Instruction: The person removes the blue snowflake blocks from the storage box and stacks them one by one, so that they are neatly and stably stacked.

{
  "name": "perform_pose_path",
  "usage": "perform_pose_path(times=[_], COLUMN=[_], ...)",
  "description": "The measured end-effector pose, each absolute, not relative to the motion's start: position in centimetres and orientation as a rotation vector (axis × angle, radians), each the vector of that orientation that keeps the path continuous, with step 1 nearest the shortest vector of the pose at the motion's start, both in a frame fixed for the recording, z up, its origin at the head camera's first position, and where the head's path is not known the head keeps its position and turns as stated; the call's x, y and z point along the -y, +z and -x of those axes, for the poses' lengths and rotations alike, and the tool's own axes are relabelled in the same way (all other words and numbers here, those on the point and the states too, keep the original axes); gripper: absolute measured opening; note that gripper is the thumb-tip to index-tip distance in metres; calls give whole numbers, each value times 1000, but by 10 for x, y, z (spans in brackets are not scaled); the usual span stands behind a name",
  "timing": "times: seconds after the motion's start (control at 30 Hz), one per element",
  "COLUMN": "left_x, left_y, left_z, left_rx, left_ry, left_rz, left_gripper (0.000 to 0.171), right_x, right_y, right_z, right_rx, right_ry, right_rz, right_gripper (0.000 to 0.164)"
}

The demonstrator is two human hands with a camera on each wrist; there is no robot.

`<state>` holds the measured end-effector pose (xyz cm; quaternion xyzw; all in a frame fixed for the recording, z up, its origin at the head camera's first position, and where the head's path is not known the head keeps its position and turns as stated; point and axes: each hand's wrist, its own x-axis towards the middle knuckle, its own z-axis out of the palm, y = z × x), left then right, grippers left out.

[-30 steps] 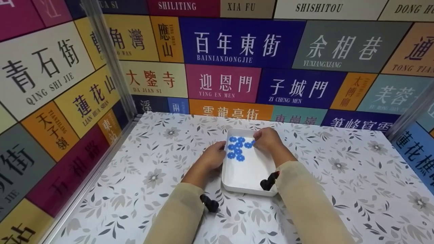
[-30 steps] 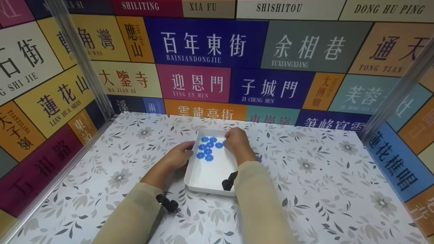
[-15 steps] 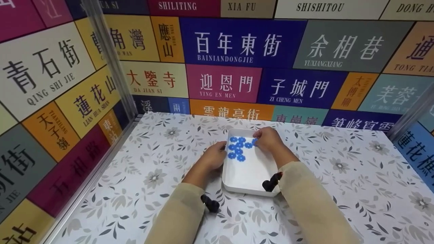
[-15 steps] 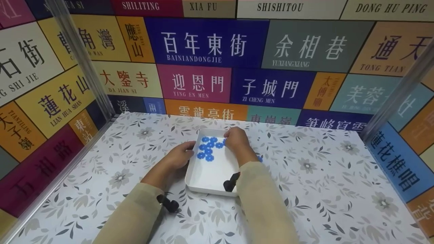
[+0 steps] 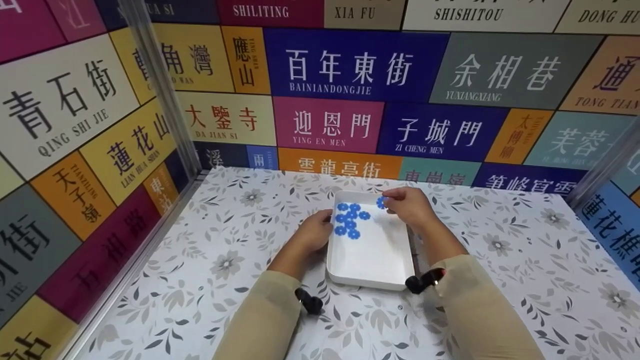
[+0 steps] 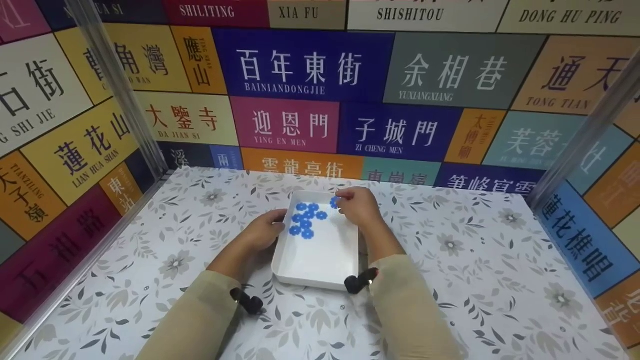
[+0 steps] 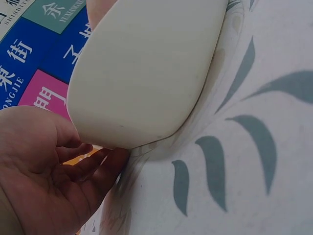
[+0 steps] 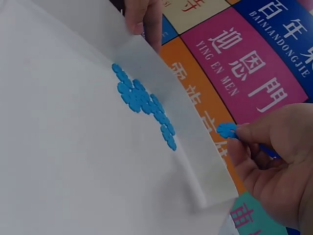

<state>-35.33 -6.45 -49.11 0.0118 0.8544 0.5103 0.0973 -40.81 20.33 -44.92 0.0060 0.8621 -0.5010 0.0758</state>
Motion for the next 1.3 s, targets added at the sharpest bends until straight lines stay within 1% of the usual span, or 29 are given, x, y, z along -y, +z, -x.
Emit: perform_pose_path(times=[0.17,0.37,0.67,0.87,1.1,1.3], left_x=[64,64,63,64,64,64], left_y=[-492,-491,-492,-495,-495,-495], left_z=[354,353,354,356,357,356], left_rx=[-2539,-2528,-2510,-2561,-2517,-2523], left_ry=[1509,1531,1554,1547,1548,1548], left_rz=[-31,-9,2,-70,-7,-28], left_gripper=[54,55,54,54,55,54], right_x=[-219,-252,-301,-313,-318,-319], right_y=[-446,-448,-471,-485,-498,-504], right_z=[392,377,363,362,365,366], right_rx=[-2510,-2521,-2418,-2407,-2444,-2526], right_ry=[-1658,-1651,-1761,-1779,-1712,-1600], right_rz=[-136,-220,-285,-269,-240,-219], right_gripper=[38,40,44,43,44,41])
